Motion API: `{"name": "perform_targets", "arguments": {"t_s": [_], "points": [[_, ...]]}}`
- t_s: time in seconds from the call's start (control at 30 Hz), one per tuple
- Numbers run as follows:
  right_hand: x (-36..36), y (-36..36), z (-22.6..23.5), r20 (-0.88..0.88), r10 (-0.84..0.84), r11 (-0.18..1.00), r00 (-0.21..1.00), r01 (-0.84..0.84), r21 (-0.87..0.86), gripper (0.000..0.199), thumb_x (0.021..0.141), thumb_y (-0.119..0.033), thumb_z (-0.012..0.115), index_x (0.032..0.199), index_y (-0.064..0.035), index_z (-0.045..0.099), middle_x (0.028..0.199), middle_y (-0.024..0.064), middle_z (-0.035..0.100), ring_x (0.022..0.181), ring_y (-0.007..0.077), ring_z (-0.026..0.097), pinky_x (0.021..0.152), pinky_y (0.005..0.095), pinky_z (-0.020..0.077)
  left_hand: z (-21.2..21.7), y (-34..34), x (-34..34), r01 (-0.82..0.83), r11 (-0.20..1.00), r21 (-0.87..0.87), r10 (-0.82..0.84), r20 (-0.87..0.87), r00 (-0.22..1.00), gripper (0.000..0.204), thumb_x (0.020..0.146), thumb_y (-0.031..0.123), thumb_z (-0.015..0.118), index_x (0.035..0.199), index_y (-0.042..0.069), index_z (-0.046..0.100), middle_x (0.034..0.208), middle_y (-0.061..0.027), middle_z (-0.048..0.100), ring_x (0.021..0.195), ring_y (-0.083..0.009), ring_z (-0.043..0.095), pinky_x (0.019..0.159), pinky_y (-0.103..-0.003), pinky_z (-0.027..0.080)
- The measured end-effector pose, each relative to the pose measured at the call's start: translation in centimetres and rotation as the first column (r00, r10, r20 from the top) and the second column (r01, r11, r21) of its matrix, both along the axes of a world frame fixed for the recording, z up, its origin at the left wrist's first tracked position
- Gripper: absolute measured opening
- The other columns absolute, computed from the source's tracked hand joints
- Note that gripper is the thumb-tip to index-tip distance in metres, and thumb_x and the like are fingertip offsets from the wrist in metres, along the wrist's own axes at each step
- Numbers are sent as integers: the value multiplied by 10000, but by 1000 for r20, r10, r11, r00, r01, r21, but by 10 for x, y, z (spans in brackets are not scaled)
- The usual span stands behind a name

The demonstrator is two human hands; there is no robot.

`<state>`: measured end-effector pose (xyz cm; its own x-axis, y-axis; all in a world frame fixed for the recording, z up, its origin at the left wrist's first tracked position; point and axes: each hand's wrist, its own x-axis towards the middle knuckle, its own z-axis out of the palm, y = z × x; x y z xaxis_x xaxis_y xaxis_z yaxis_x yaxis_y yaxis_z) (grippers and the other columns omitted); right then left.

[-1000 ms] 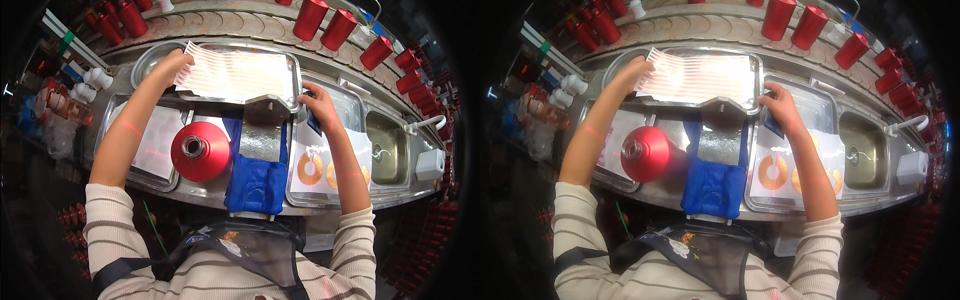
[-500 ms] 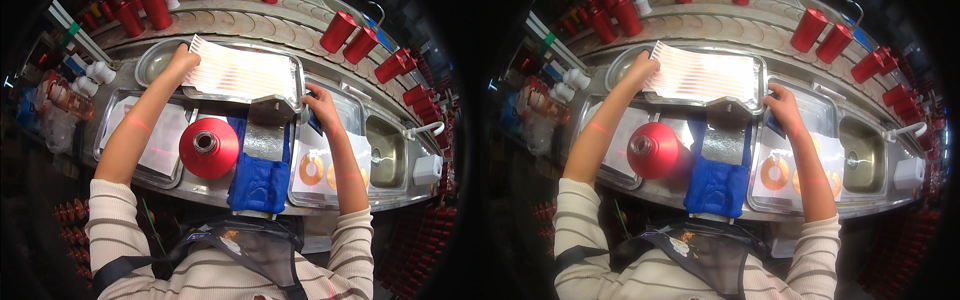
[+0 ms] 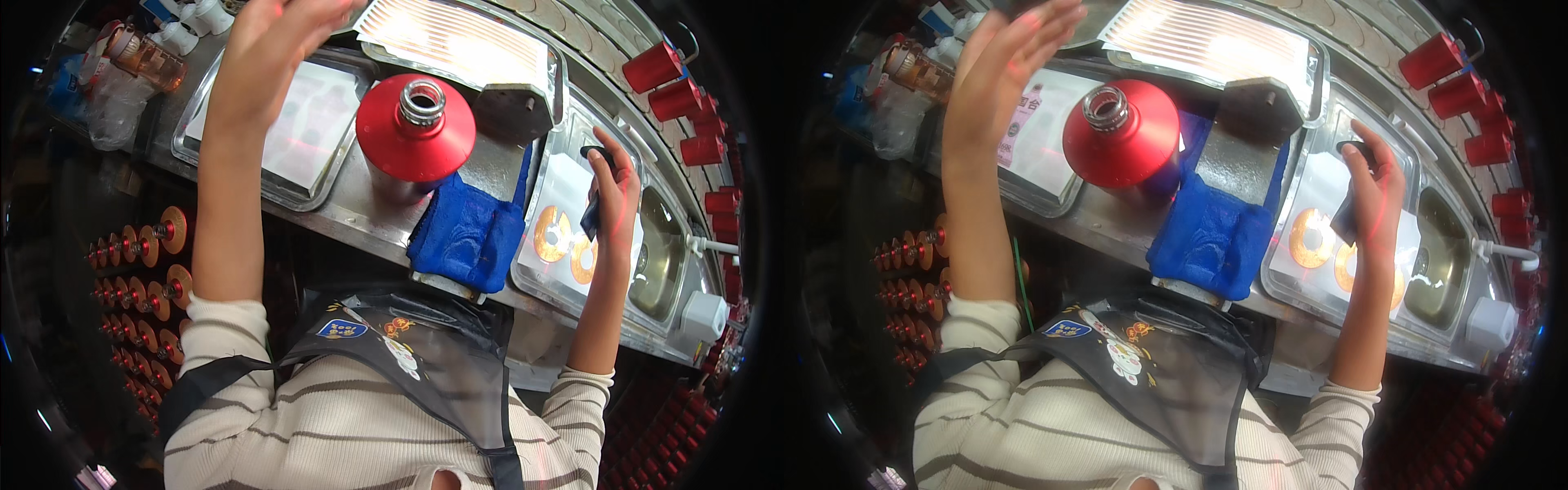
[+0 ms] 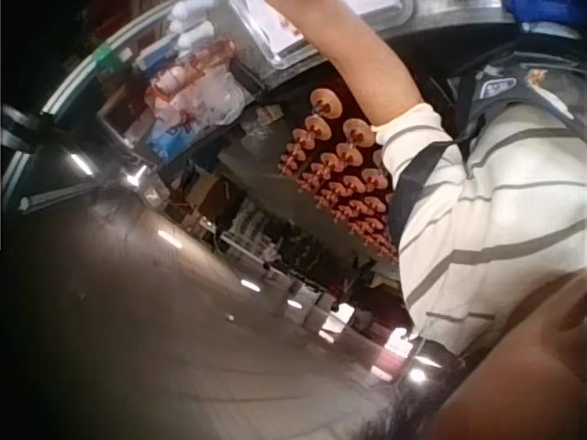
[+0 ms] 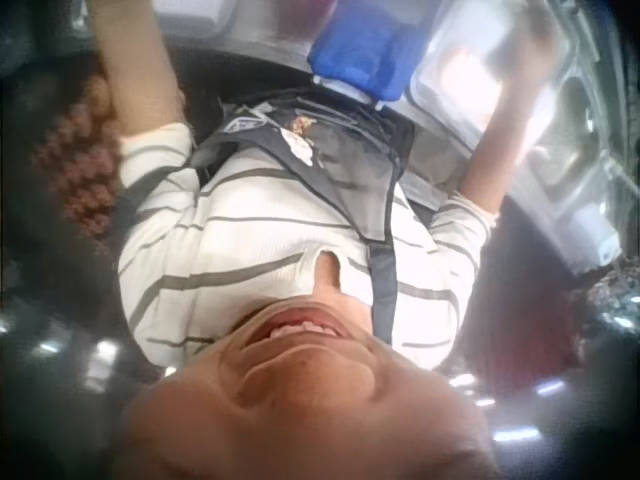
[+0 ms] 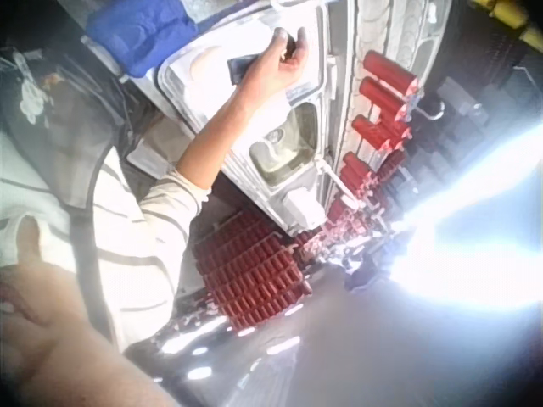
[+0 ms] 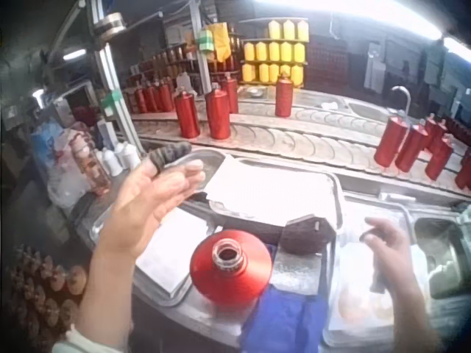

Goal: The person picks red cylindrical cans from a rack, wipes the neck with a blue cloth, and applies printed labels to the top and body of each can. They smooth the labels with fingers and place the finished cans back on the rack.

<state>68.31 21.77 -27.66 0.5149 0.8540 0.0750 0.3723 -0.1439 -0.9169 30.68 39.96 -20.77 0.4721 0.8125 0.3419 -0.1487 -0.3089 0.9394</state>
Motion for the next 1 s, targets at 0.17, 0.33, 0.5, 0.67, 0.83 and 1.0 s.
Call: {"name": "perform_targets", "arguments": {"t_s": [0.17, 0.33, 0.5, 0.67, 0.83, 1.0], "points": [[-42, -48, -2, -42, 31, 994, 999, -35, -105, 391, 913, -73, 649, 1300, -18, 644, 1013, 46, 665, 947, 101, 604, 862, 228, 464, -52, -94, 8, 159, 985, -73, -153, 80, 985, 1001, 736, 264, 865, 1505, -16, 290, 1488, -218, 454, 1405, -325, 431, 1189, -466, 292], [-62, -86, -9, -45, 76, 995, 996, -79, -68, 375, 921, -76, 646, 1290, -6, 646, 1012, 52, 666, 951, 106, 608, 853, 229, 473, -87, -98, 5, 125, 992, 25, -121, -135, 983, 1008, 653, 64, 918, 1479, 47, 342, 1317, -123, 586, 1267, -265, 554, 1095, -397, 423], [-78, -119, -8, -24, 54, 991, 998, -57, -118, 389, 910, -77, 652, 1293, -8, 642, 972, 40, 654, 903, 87, 596, 814, 226, 473, -95, -124, 15, -71, 986, 150, 103, -220, 970, 866, 608, 261, 969, 1255, 30, 441, 1213, -158, 618, 1172, -264, 592, 1005, -391, 489], [-79, -136, -3, -68, 72, 990, 995, -79, -113, 388, 911, -86, 641, 1286, 12, 632, 936, 36, 643, 871, 76, 578, 748, 207, 451, -85, -120, 15, 10, 1000, 28, -4, -216, 976, 922, 595, 235, 973, 1312, 25, 433, 1226, -133, 622, 1168, -246, 592, 1016, -391, 478], [-75, -158, 1, -74, 0, 994, 997, -8, -109, 370, 913, -46, 633, 1276, 27, 630, 934, 47, 646, 883, 97, 606, 765, 226, 478, -79, -108, 5, 206, 974, -94, -221, -198, 955, 1056, 571, 220, 986, 1432, 48, 400, 1290, -84, 597, 1214, -235, 563, 1078, -390, 417], [-38, -176, -1, -24, -86, 983, 996, 80, -167, 365, 905, -29, 634, 1265, 29, 634, 926, 57, 648, 877, 112, 619, 763, 235, 489, -83, -122, 22, 120, 992, -36, -124, -159, 979, 1014, 600, 222, 982, 1390, -9, 390, 1290, -134, 579, 1201, -232, 571, 1058, -394, 436]]}}
